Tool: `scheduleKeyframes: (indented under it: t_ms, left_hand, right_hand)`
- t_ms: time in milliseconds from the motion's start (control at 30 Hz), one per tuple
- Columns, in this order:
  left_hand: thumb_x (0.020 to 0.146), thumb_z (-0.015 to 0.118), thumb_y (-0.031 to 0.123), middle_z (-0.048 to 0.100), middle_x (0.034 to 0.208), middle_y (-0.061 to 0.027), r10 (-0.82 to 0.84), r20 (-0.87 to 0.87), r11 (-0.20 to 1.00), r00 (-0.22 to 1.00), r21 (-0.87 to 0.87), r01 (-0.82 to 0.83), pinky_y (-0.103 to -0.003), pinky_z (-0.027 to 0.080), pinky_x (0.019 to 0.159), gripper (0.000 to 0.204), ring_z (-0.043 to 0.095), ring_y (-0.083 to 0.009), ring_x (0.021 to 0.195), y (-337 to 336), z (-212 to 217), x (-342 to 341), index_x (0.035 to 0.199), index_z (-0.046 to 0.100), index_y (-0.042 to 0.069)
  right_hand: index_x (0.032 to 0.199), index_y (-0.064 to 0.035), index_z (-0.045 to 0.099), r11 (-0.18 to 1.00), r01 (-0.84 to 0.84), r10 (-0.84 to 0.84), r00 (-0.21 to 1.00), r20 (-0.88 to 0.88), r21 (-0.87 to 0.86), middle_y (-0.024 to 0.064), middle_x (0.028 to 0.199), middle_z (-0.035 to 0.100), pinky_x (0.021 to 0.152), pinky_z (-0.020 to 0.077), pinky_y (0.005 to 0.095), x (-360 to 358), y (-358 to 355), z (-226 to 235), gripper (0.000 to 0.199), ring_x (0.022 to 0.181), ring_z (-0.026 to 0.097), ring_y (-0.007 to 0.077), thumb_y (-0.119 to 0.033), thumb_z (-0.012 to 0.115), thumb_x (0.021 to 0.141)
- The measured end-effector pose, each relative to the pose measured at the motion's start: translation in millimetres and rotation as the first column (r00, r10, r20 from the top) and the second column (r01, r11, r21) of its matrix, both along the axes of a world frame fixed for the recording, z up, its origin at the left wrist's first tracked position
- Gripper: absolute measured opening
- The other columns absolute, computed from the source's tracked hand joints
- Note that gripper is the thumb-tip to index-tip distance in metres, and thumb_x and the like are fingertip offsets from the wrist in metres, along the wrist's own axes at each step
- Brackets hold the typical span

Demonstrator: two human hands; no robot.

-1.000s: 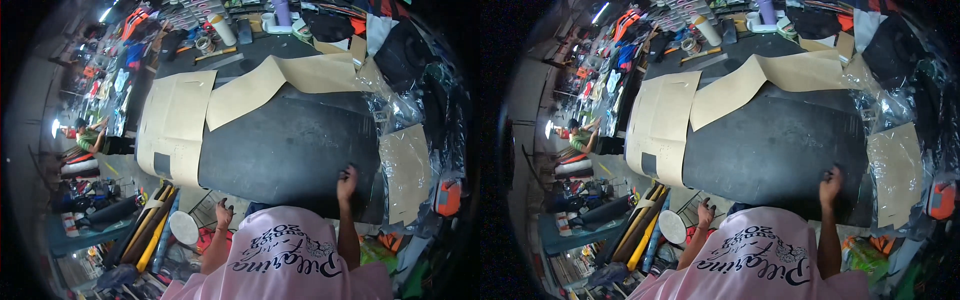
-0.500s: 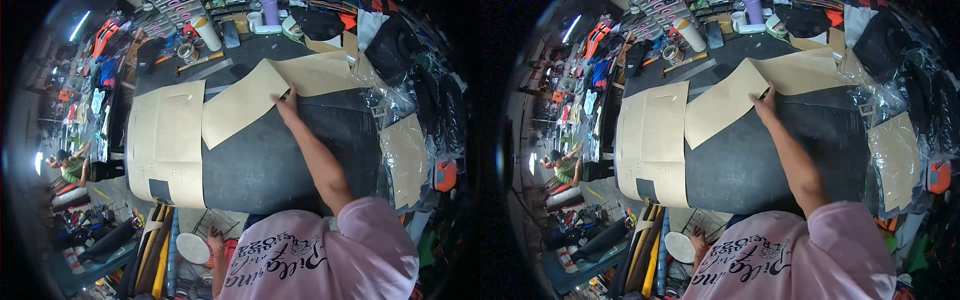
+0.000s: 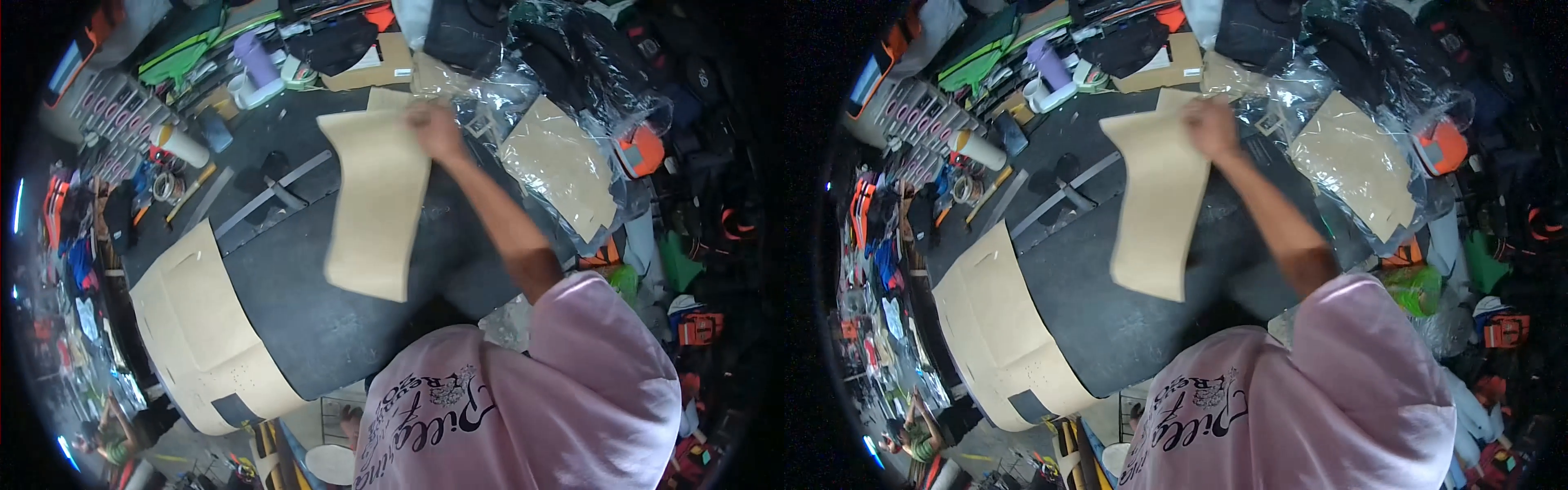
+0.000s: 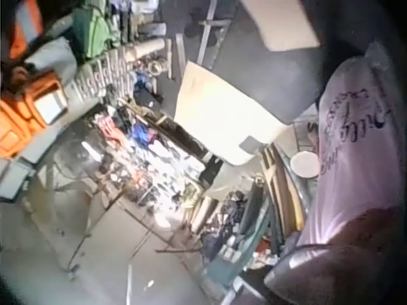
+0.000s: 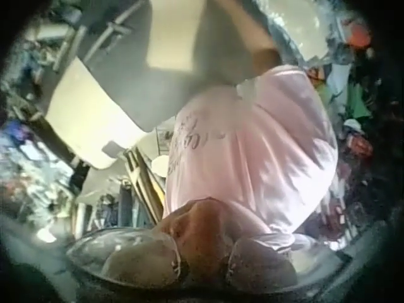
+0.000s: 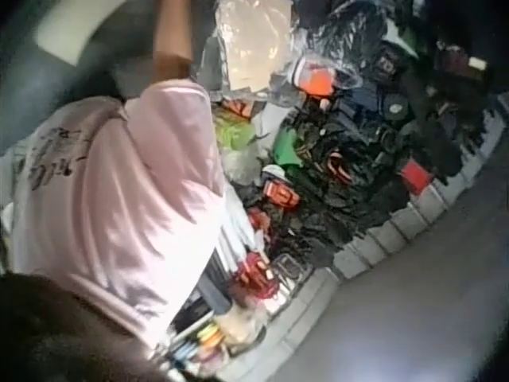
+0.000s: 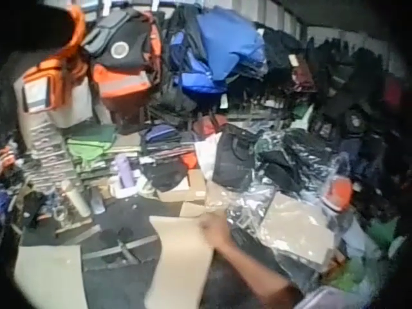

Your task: The recorder unwraps a large paper pattern on a workbench and begins marking it with a pen in a workshop environment.

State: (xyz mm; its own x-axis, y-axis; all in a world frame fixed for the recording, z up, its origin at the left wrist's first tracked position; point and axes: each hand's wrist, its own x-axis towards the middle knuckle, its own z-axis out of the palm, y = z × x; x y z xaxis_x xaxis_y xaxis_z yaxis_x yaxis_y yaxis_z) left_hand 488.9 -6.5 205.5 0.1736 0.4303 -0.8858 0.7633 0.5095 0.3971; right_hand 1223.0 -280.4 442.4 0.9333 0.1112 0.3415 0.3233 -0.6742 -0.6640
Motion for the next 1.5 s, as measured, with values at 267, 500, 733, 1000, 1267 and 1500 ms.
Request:
scheduleKeyframes:
  t_ms: [267,500,733,1000,1267,1500]
  left_hand:
    - [0.086,0.067,0.024,0.066,0.098,-0.0073,-0.250,0.111,0.964,0.962,0.123,0.236,-0.032,0.050,0.066,0.058,0.061,-0.0158,0.081,15.5,51.0,102.1,0.136,0.052,-0.002]
    - [0.088,0.070,0.024,0.063,0.078,-0.0012,-0.274,0.133,0.953,0.952,0.171,0.250,-0.028,0.045,0.061,0.057,0.054,-0.0113,0.065,-17.5,60.3,72.0,0.136,0.053,0.001]
    - [0.088,0.070,0.020,0.073,0.106,-0.0138,-0.193,0.184,0.981,0.964,0.070,0.183,-0.031,0.051,0.076,0.054,0.065,-0.0194,0.087,-45.4,61.3,60.1,0.134,0.054,-0.002]
    - [0.088,0.070,0.024,0.074,0.104,-0.0184,-0.391,0.120,0.902,0.913,0.247,0.354,-0.033,0.054,0.081,0.050,0.071,-0.0245,0.097,-60.0,3.1,36.9,0.130,0.058,0.000]
    - [0.091,0.068,0.025,0.074,0.096,-0.0176,-0.427,0.114,0.879,0.897,0.284,0.383,-0.033,0.054,0.077,0.044,0.071,-0.0219,0.087,-43.8,57.4,78.6,0.125,0.062,0.000]
    - [0.092,0.056,-0.002,0.072,0.101,-0.0100,-0.269,0.465,0.962,0.843,0.091,0.257,-0.029,0.051,0.078,0.038,0.065,-0.0150,0.086,4.9,99.3,122.6,0.131,0.057,-0.004]
  right_hand:
    - [0.110,-0.0034,0.067,0.689,0.551,-0.543,0.822,-0.169,0.471,0.0020,0.077,0.062,0.057,0.0501,0.0289,-64.9,-385.9,17.0,0.022,0.064,0.060,0.0144,-0.013,0.060,0.091]
    - [0.113,-0.0056,0.060,0.104,0.495,-0.456,0.794,-0.401,0.863,0.0168,0.094,0.064,0.071,0.0570,0.0459,-162.3,-479.9,-151.5,0.022,0.080,0.063,0.0303,-0.006,0.059,0.092]
    - [0.099,-0.0107,0.062,0.151,0.772,0.037,0.620,-0.784,0.618,0.0091,0.069,0.063,0.051,0.0517,0.0328,-241.9,-312.4,-187.7,0.029,0.058,0.062,0.0220,-0.039,0.056,0.099]
    - [0.103,-0.0036,0.063,0.984,0.119,-0.073,0.948,-0.309,0.132,0.0093,0.085,0.066,0.072,0.0539,0.0416,-237.2,-83.2,-154.3,0.019,0.079,0.065,0.0260,-0.012,0.072,0.088]
    - [0.147,-0.0084,0.041,0.830,-0.100,-0.103,0.939,-0.328,-0.548,0.0178,0.160,0.026,0.110,0.0278,0.0610,-131.4,45.4,-133.0,0.060,0.147,0.024,0.0382,-0.041,0.054,0.098]
    - [0.152,-0.0139,0.036,0.685,0.203,-0.392,0.912,-0.119,-0.700,0.0155,0.162,0.022,0.109,0.0261,0.0647,-78.7,87.1,-187.6,0.062,0.148,0.022,0.0369,-0.052,0.037,0.103]
